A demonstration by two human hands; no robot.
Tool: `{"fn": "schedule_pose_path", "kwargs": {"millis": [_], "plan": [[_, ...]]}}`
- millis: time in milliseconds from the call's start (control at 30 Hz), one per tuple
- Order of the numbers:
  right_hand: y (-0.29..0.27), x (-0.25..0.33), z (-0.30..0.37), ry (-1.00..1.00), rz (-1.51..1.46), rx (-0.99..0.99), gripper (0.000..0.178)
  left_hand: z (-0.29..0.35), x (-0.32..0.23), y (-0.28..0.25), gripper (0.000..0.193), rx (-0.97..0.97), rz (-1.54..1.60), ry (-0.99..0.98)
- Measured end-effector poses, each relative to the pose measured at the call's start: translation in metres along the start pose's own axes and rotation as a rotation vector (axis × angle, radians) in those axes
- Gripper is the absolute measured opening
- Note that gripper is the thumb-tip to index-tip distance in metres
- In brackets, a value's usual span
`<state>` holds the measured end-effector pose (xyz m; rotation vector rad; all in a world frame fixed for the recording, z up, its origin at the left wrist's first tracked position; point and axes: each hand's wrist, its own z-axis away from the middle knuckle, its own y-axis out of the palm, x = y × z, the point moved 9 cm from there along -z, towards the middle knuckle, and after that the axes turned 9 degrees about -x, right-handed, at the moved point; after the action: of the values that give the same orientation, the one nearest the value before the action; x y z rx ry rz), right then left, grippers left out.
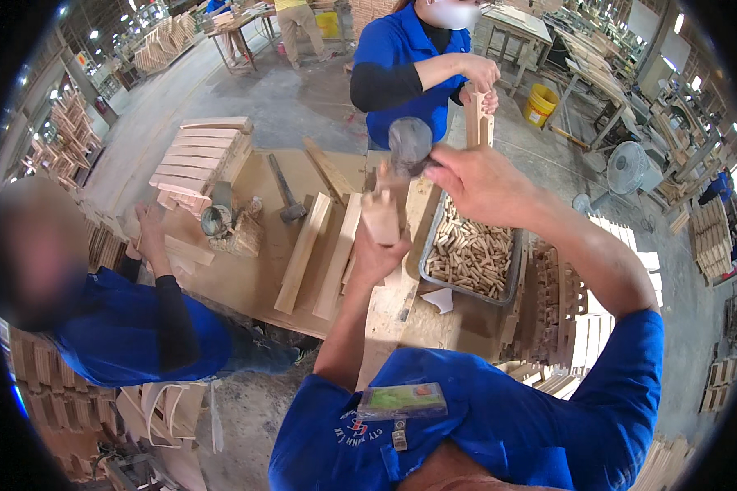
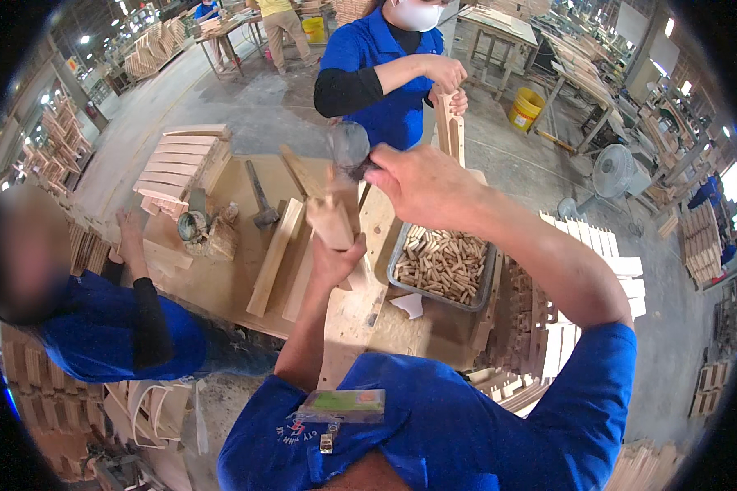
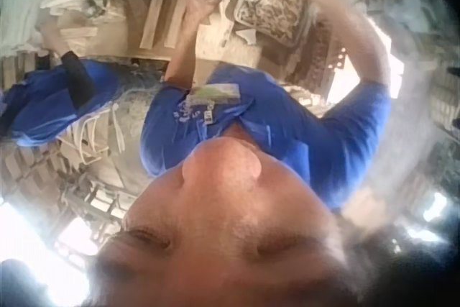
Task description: The person assembles wooden furniture components by inserting cylindrical wooden dowels into pre-drilled holes in rectangular wooden blocks. Using a hammer, the person taps the dowels to secure them, then stacks the finished pieces on a pile to the right. The process is repeated continuously with new blocks and dowels.
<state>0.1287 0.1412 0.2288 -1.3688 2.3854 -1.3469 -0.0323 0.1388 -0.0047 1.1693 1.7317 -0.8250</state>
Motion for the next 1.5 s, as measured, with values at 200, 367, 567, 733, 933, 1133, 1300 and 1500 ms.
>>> {"fn": "schedule_pose_path", "kwargs": {"millis": [200, 367, 567, 733, 933, 1133, 1300, 1500], "plan": [[-0.036, 0.002, -0.023, 0.288, -0.136, 0.135, 0.028, 0.001, -0.005, 0.007, 0.037, 0.067, -0.002, 0.067], [-0.020, -0.006, -0.006, 0.050, -0.015, -0.052, 0.029, 0.007, 0.003, 0.009, 0.035, 0.087, 0.094, -0.029], [-0.024, -0.003, -0.011, 0.204, 0.075, 0.214, 0.027, 0.010, -0.006, 0.007, 0.031, 0.154, 0.022, -0.025], [-0.067, 0.019, -0.049, 0.140, -0.361, -0.346, 0.034, 0.013, -0.006, 0.003, 0.033, 0.081, 0.065, 0.006], [0.019, -0.003, -0.009, 0.048, 0.092, 0.281, 0.040, 0.011, -0.012, 0.004, 0.044, 0.107, 0.077, 0.025], [-0.031, 0.015, -0.034, 0.230, -0.108, -0.043, 0.034, 0.015, -0.028, -0.003, 0.052, 0.023, 0.074, 0.065], [0.014, -0.003, -0.009, 0.035, 0.088, 0.146, 0.031, 0.021, -0.010, 0.013, 0.078, 0.161, 0.097, -0.023], [-0.033, 0.027, -0.019, 0.205, 0.080, 0.084, 0.034, 0.020, -0.020, 0.010, 0.078, 0.162, 0.041, 0.034]]}}
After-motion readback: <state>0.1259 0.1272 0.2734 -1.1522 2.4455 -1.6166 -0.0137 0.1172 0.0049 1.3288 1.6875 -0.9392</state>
